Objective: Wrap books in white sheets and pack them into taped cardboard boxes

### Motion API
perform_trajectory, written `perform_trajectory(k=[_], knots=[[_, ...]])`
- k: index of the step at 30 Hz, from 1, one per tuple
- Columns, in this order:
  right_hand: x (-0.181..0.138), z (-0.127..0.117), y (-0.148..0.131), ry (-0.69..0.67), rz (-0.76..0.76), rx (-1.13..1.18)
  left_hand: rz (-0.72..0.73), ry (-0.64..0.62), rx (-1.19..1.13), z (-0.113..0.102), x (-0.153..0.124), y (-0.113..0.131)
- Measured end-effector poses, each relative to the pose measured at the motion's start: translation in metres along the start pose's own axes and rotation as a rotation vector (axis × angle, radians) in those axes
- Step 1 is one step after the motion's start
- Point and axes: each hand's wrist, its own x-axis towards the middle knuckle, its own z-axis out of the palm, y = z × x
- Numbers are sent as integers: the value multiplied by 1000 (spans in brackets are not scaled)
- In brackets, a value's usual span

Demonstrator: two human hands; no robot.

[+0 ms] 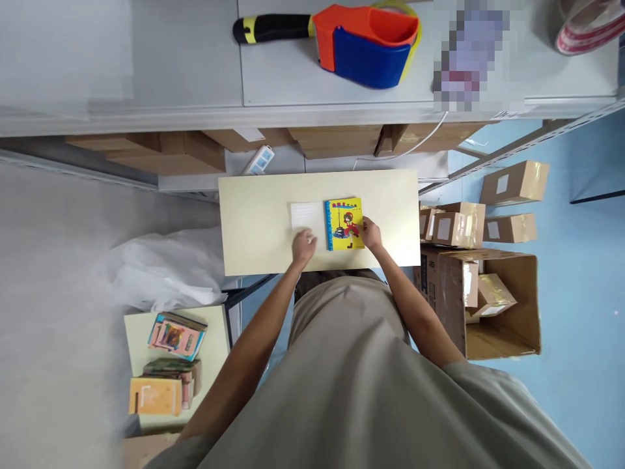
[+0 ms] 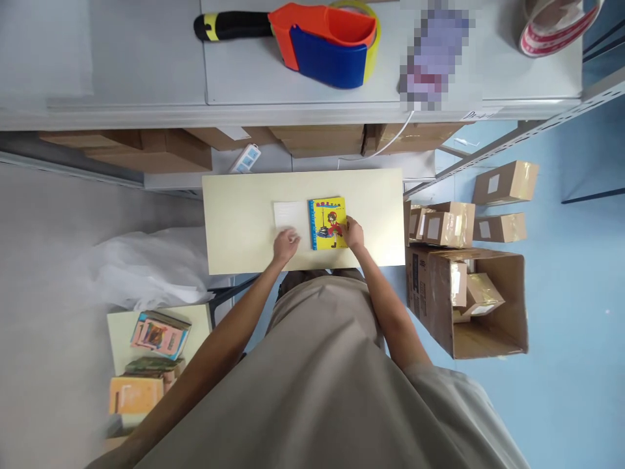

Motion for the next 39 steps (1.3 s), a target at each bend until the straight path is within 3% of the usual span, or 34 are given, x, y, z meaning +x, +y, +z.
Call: perform_trajectory(k=[4, 9, 14, 16, 20, 25, 32, 39], knots=[[-5, -2, -2, 10, -25, -107, -184, 207, -61, -29, 3, -27], [-6, -5, -5, -5, -19, -163, -245, 117, -206, -33, 4, -38], [-6, -4, -7, -3, -25, -188, -194, 144, -277, -32, 0, -22], [-6, -2, -9, 35, -29, -216, -130, 92, -337, -35, -3, -11], [-6, -4, -11, 55, -18, -229, 46, -160, -485, -36, -9, 17], [-6, -13, -11, -4, 83, -207, 119, -347, -469, -3, -8, 54], [-15, -24, -22, -18, 98, -191, 120, -283, -364, 73, 5, 82], [-15, -24, -34, 11, 159, -141, 126, -371, -367, 94, 4, 80]])
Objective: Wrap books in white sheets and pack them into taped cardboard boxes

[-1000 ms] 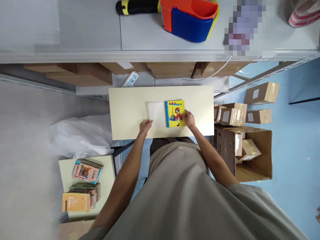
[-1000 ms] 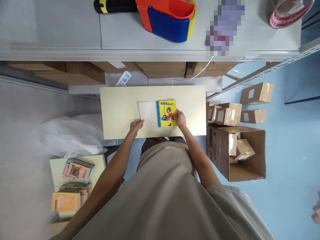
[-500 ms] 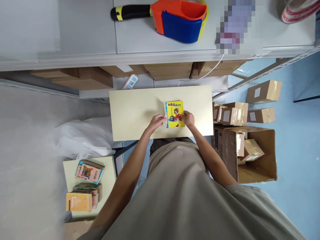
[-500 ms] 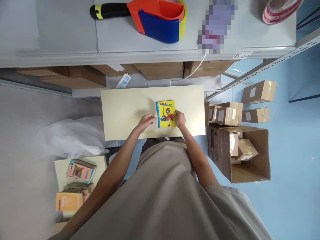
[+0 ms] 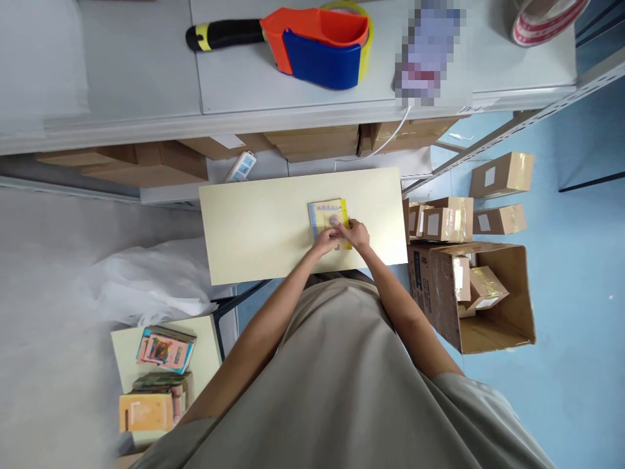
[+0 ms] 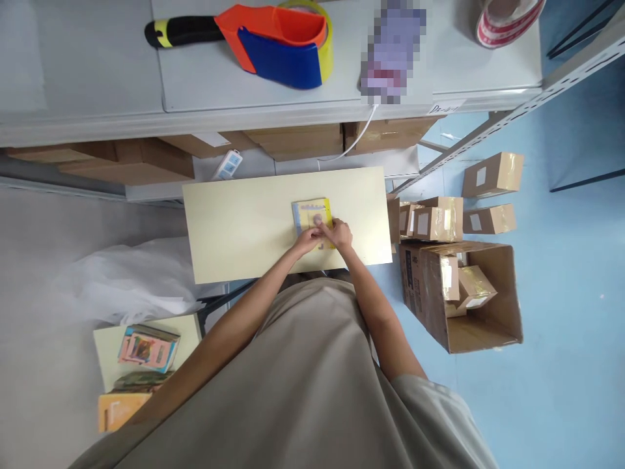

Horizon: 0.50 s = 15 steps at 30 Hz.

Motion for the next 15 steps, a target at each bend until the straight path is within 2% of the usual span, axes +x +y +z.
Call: perform_trajectory(k=[3, 5, 11, 13, 15], knots=[[3, 2, -4, 6, 62, -3, -2, -25, -10, -2, -3, -1], [5, 3, -5, -3, 89, -21, -9, 12, -8, -8, -5, -3], [7, 1, -4, -30, 111, -14, -54, 324, -1, -49, -15, -15], [8, 1, -2, -31, 121, 1, -78, 341, -28, -58, -16, -17], [10, 3, 0, -27, 135, 20, -91, 305, -69, -61, -15, -18]])
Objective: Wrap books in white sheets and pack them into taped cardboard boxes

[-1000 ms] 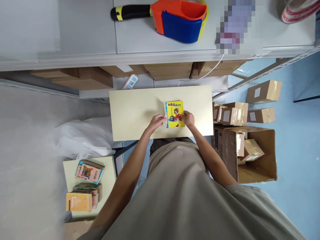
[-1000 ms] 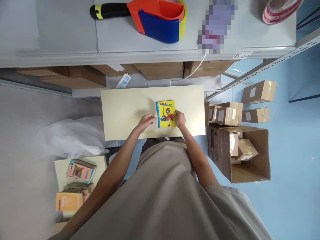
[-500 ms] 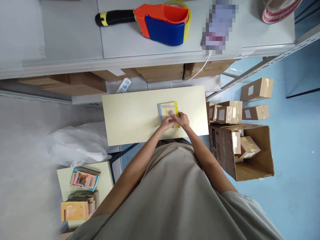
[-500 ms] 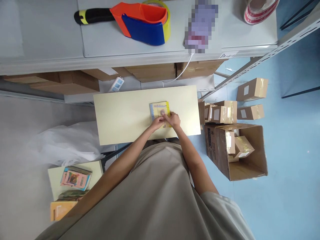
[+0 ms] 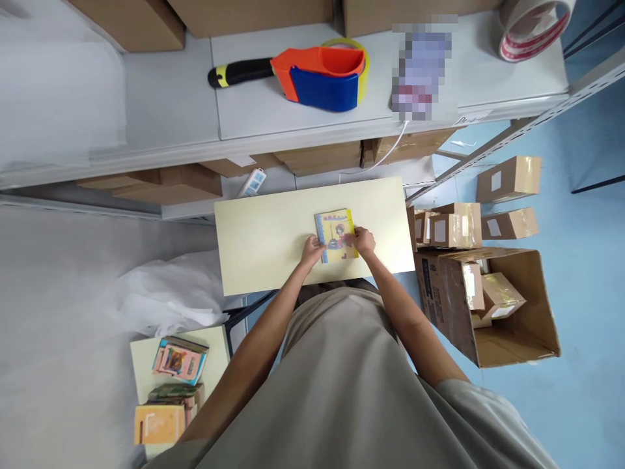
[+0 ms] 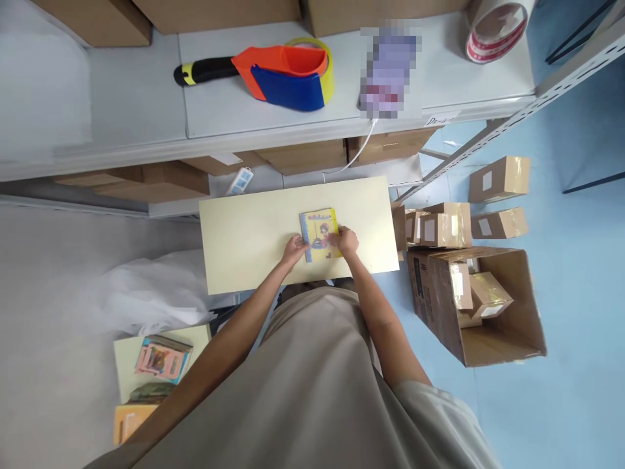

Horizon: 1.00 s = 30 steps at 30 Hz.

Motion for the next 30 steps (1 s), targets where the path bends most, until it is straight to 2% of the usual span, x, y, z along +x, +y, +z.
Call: perform_trajectory(k=[5, 11, 13, 15, 18, 22, 26, 28, 30], knots=[[4, 4, 1, 15, 0, 46, -25, -106, -82, 7, 3, 3], [-3, 3, 7, 21, -77, 83, -81, -104, -179, 13, -9, -7], [-9, 7, 4, 2, -112, 99, -97, -87, -241, 8, -17, -11], [-15, 17, -4, -30, -155, 125, -111, -68, -314, -6, -23, -15], [-26, 44, -28, -98, -229, 185, -127, -31, -422, -45, -29, -18], [-42, 91, -77, -224, -334, 285, -143, 38, -527, -125, -30, -21], [-56, 134, -131, -411, -404, 465, -178, 43, -618, -207, -32, -29], [-61, 154, -156, -485, -412, 553, -162, 49, -635, -241, -32, -35], [-64, 173, -178, -496, -422, 539, -102, 97, -585, -268, -30, -42]])
